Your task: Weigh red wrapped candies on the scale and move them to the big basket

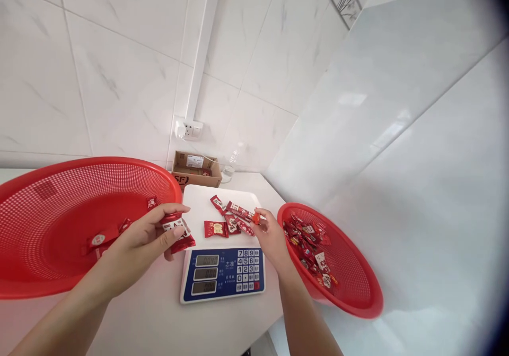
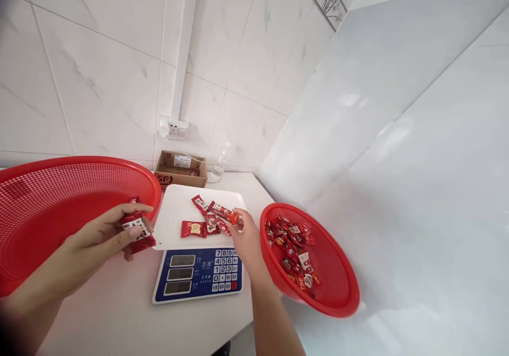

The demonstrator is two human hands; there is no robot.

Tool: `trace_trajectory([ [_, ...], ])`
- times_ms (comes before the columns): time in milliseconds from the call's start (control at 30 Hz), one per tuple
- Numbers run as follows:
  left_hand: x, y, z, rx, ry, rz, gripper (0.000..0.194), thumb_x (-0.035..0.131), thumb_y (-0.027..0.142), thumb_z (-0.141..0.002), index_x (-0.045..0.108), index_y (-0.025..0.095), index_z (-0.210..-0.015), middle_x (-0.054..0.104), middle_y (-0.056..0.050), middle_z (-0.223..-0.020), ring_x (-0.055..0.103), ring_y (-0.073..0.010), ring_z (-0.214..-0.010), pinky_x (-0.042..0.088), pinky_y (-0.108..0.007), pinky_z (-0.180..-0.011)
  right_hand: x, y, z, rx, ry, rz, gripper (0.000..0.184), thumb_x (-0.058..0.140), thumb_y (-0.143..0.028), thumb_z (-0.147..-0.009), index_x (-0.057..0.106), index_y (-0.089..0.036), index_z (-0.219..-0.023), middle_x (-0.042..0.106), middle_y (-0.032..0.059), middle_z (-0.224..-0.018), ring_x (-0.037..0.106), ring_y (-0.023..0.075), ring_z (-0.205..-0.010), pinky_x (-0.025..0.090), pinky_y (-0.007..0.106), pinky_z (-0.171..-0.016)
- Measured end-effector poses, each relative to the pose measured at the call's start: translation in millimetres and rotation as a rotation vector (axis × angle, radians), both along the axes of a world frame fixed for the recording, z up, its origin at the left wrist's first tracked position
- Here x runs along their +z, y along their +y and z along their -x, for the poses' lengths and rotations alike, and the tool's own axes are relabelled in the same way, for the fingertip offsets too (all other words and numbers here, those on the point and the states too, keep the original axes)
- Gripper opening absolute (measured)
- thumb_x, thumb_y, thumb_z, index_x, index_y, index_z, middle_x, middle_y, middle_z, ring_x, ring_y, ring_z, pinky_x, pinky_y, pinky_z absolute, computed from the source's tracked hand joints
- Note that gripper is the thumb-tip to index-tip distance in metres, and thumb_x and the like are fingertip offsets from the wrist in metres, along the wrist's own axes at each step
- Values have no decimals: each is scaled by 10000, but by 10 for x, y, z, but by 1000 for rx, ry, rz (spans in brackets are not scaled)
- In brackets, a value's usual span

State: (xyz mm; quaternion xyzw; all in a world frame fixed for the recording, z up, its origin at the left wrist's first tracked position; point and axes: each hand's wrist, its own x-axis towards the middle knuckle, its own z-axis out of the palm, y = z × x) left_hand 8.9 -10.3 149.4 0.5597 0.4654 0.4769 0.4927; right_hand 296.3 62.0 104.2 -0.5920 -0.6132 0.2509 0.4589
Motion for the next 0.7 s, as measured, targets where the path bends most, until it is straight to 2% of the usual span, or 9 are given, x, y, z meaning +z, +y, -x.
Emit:
trace_trajectory([
  [100,36,4,12,29,-17,-16,454,585,511,-776,509,262,-1148,594,-11,-831,540,-128,-657,497,-259,-566,27,-188,-19,4,158,-19,401,631,-381,-749,545,-231,-1111,618,60,-1147,602,207,-985,479,375,-865],
  [167,64,6,20,43,-23,-24,444,592,497,-775,513,256,-1139,594,-8,-827,544,-121,-642,502,-260,-571,-4,-340,-35,-30,252,-1,397,610,-450,-774,548,-229,-1098,635,62,-1105,617,208,-926,494,373,-819],
  [300,113,8,15,63,-85,-46,410,602,427,-787,499,274,-1154,602,-17,-926,598,-159,-799,516,-245,-606,-172,-592,-71,-99,483,83,395,587,-542,-778,583,-215,-997,677,55,-908,625,185,-722,505,359,-705],
  [367,125,11,1,76,-127,-47,423,608,391,-790,484,286,-1180,601,-14,-974,612,-174,-869,529,-243,-635,-249,-678,-83,-104,557,109,399,621,-552,-749,595,-211,-955,672,40,-815,613,174,-681,499,340,-669],
  [467,126,13,-24,91,-194,-15,485,619,336,-784,438,302,-1232,618,2,-960,633,-174,-888,547,-247,-667,-288,-762,-86,-117,508,151,415,640,-547,-738,613,-213,-983,639,12,-722,584,158,-664,480,307,-632],
  [567,115,15,-38,101,-237,-1,533,632,300,-776,406,311,-1259,618,16,-926,643,-160,-873,554,-230,-655,-256,-789,-70,-137,389,180,427,640,-538,-737,621,-212,-1013,591,-15,-651,534,143,-622,459,287,-592],
  [633,107,18,-42,97,-239,-1,533,634,298,-778,407,312,-1260,616,18,-916,643,-151,-861,556,-219,-648,-231,-780,-48,-149,366,179,447,663,-524,-711,613,-212,-1027,603,-15,-677,529,142,-610,462,291,-585],
  [700,101,24,-41,91,-234,-3,515,632,301,-785,420,313,-1254,617,12,-919,644,-147,-857,557,-210,-644,-222,-754,-16,-162,374,160,464,695,-498,-676,595,-217,-1032,654,8,-805,568,155,-668,478,301,-615],
])
